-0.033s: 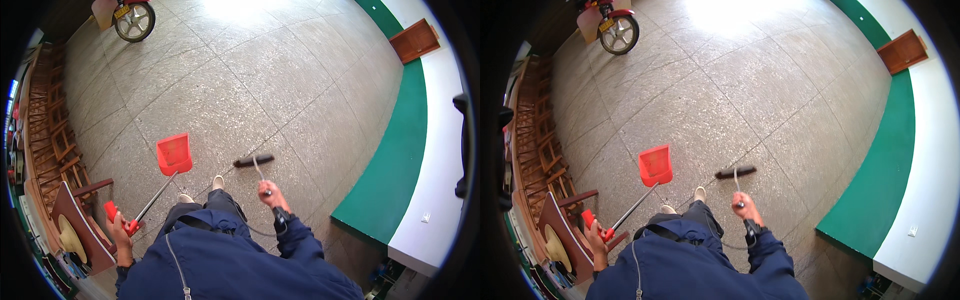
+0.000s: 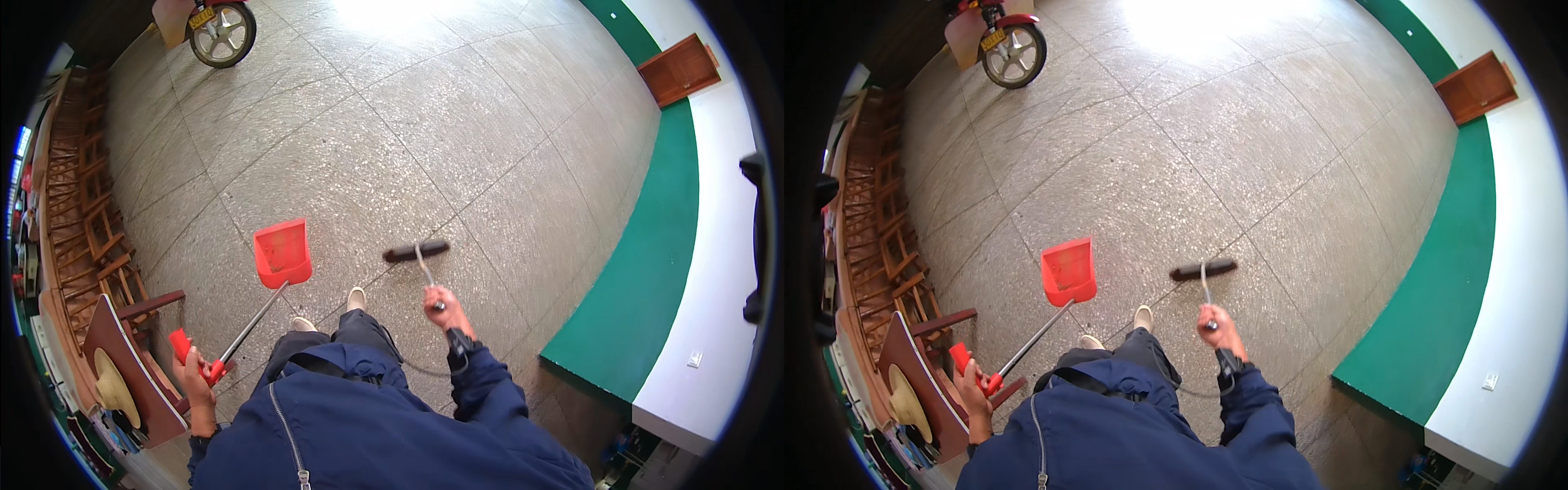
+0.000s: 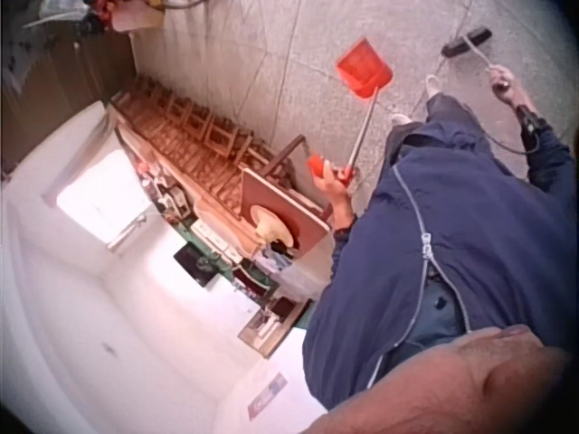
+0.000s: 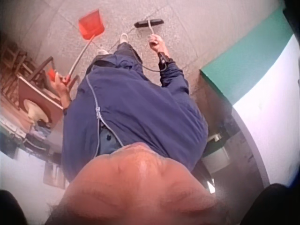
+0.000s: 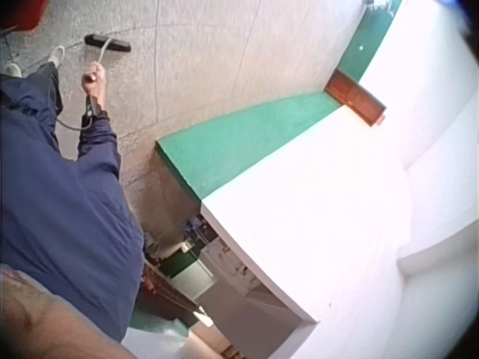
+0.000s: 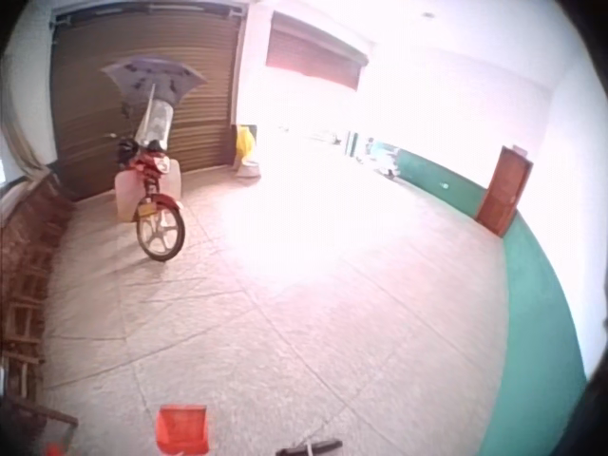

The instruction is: The person sweeps the tiled floor with a broom and collects debris into a red dustpan. They move through a living area and a garage-like space, sweeping around furniture and a parked motorcycle, then gather the swept material into the dustpan.

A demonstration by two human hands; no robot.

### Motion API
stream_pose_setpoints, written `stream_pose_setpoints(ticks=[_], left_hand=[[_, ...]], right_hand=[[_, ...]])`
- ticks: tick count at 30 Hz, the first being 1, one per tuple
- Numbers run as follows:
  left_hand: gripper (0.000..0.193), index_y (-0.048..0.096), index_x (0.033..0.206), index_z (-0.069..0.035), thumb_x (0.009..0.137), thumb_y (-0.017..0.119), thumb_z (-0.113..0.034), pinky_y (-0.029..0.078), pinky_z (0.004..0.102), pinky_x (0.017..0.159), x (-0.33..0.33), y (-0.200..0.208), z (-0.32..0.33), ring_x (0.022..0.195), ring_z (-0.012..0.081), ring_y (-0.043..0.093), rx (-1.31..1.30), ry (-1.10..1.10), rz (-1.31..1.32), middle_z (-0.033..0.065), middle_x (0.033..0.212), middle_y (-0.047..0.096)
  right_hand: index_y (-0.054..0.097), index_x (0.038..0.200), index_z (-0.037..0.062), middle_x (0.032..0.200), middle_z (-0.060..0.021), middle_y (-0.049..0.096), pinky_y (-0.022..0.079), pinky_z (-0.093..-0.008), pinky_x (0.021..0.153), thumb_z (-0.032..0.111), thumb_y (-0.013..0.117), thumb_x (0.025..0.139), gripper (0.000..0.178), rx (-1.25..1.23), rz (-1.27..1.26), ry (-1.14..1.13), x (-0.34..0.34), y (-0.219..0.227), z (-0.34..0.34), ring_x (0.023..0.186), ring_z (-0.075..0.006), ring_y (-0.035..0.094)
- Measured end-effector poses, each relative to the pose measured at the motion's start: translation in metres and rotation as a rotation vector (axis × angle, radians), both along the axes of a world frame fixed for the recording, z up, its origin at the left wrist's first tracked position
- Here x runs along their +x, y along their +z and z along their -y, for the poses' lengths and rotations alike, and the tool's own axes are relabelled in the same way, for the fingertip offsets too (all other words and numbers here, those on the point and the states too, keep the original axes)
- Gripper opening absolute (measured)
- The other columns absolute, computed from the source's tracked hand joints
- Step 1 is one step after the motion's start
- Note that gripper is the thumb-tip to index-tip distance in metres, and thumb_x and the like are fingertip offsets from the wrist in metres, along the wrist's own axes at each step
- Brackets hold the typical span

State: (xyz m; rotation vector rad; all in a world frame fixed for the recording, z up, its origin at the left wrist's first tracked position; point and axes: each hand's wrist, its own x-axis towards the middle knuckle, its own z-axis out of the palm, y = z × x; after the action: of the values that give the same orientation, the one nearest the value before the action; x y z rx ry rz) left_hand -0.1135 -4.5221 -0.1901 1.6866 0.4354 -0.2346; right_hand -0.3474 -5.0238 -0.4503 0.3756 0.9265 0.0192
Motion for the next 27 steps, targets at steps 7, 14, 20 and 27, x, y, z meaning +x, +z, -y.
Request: stream_pose_setpoints(ticks=[7,14,20,27], left_hand=[[0.028,0.052,0.119,-0.002,0.093,0.055,-0.012,0.037,0.0204,0.045,-0.003,0.005,-0.019,0.044,0.0065,0.039,0.088,0.021,0.023,0.0003,0.069,0.047],[0.025,0.053,0.115,-0.002,0.092,0.055,-0.011,0.035,0.0212,0.043,0.017,0.003,-0.059,0.045,0.0057,0.039,0.067,0.207,0.072,-0.0004,0.069,0.045],[0.024,0.052,0.115,-0.002,0.092,0.055,-0.010,0.035,0.0212,0.044,0.062,0.000,-0.127,0.045,0.0054,0.039,0.007,0.297,0.115,-0.0008,0.069,0.045],[0.026,0.053,0.115,-0.001,0.091,0.056,-0.010,0.038,0.0206,0.048,0.104,0.048,-0.201,0.045,0.0050,0.040,0.002,0.359,0.185,-0.0002,0.070,0.047]], right_hand=[[0.050,0.091,0.0100,0.059,0.0077,0.038,0.034,-0.0228,0.042,0.016,0.050,0.098,0.010,-0.316,-0.014,0.118,0.081,-0.003,0.080,0.045,-0.0052,0.036],[0.048,0.106,0.0170,0.061,0.0082,0.032,0.030,-0.0223,0.041,0.012,0.045,0.099,0.009,-0.533,-0.145,0.415,0.129,0.049,0.000,0.046,-0.0041,0.031],[0.045,0.111,0.0119,0.062,0.0070,0.032,0.028,-0.0219,0.040,0.011,0.046,0.097,0.013,-0.508,-0.053,0.879,0.170,0.091,-0.116,0.046,-0.0046,0.030],[0.046,0.116,0.0057,0.077,-0.0033,0.053,0.032,-0.0210,0.040,0.010,0.050,0.096,0.021,-0.450,0.191,1.402,0.271,0.066,-0.276,0.054,-0.0080,0.044]])
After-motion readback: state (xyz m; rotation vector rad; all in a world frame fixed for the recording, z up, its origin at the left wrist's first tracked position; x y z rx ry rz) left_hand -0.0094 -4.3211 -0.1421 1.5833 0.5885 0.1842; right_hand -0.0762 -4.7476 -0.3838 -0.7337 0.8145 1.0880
